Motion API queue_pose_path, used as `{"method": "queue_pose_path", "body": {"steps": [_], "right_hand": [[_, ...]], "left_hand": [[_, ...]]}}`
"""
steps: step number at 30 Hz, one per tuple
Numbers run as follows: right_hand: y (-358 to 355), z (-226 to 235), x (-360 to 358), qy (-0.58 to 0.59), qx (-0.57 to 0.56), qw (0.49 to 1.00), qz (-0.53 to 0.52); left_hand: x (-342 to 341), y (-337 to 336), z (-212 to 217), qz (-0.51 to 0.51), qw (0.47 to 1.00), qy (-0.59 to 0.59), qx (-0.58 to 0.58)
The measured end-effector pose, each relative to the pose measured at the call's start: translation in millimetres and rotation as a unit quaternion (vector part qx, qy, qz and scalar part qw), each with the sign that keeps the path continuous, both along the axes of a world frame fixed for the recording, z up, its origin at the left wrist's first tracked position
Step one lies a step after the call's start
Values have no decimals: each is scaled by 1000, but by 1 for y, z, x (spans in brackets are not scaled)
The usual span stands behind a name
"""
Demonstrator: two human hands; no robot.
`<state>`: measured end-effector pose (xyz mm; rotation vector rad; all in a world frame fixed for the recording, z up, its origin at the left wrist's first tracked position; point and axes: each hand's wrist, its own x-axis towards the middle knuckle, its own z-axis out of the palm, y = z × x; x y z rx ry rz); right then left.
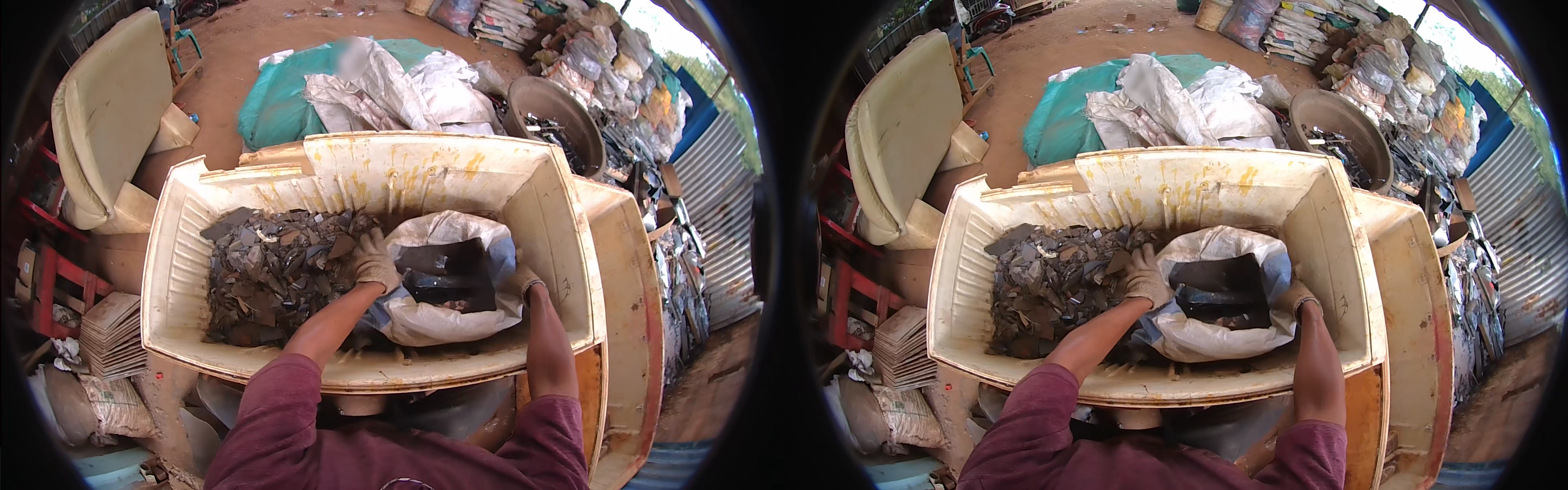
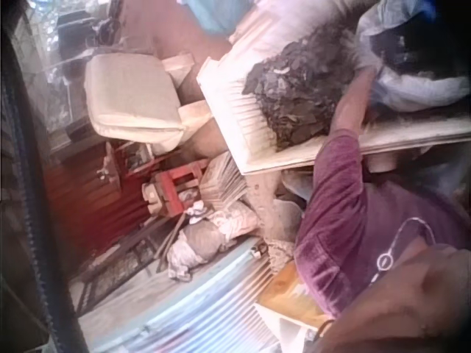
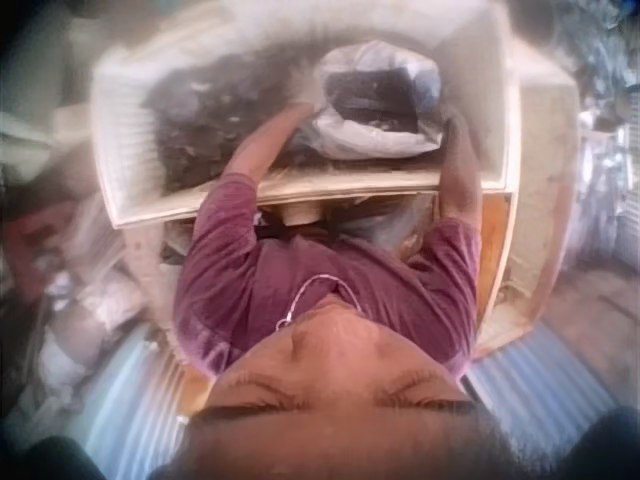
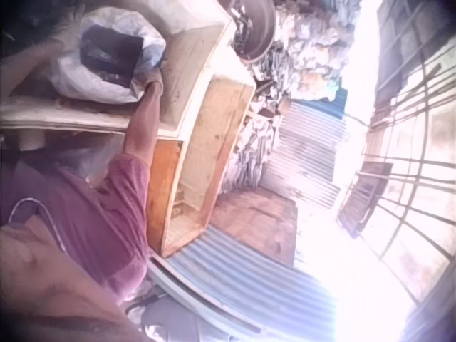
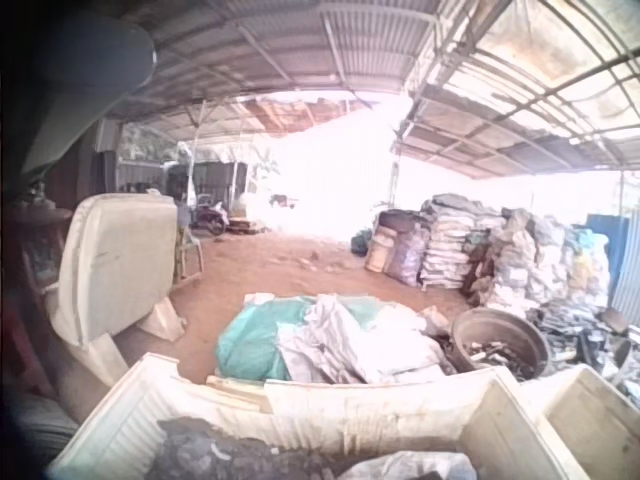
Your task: The person sorts broken glass shards from a large white container, picking them up by hand and placing them into a sack. The person also moves a metal pan and a sack within the cluttered scrap yard environment.
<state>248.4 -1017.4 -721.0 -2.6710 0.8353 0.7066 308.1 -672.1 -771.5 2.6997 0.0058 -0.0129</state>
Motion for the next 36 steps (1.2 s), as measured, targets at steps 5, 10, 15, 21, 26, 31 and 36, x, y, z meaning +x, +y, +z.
{"method": "queue_pose_path", "body": {"steps": [5,10,15,21,26,31,36], "right_hand": [[-40,-3,19,-309,26,944,-116],[-55,101,-7,-527,-23,844,-97],[-5,112,23,-433,-168,885,21],[56,67,20,-62,-152,983,79],[132,105,48,-255,-134,941,176],[278,67,84,-213,360,870,262],[395,-94,97,-133,317,924,169]], "left_hand": [[30,24,42,-90,940,266,-191],[53,-5,94,-187,938,201,-210],[27,18,95,-203,941,244,-119],[28,114,79,-88,863,303,-394],[17,225,69,-39,894,254,-368],[-12,344,54,75,972,157,-160],[-18,382,33,108,983,150,-10]]}}
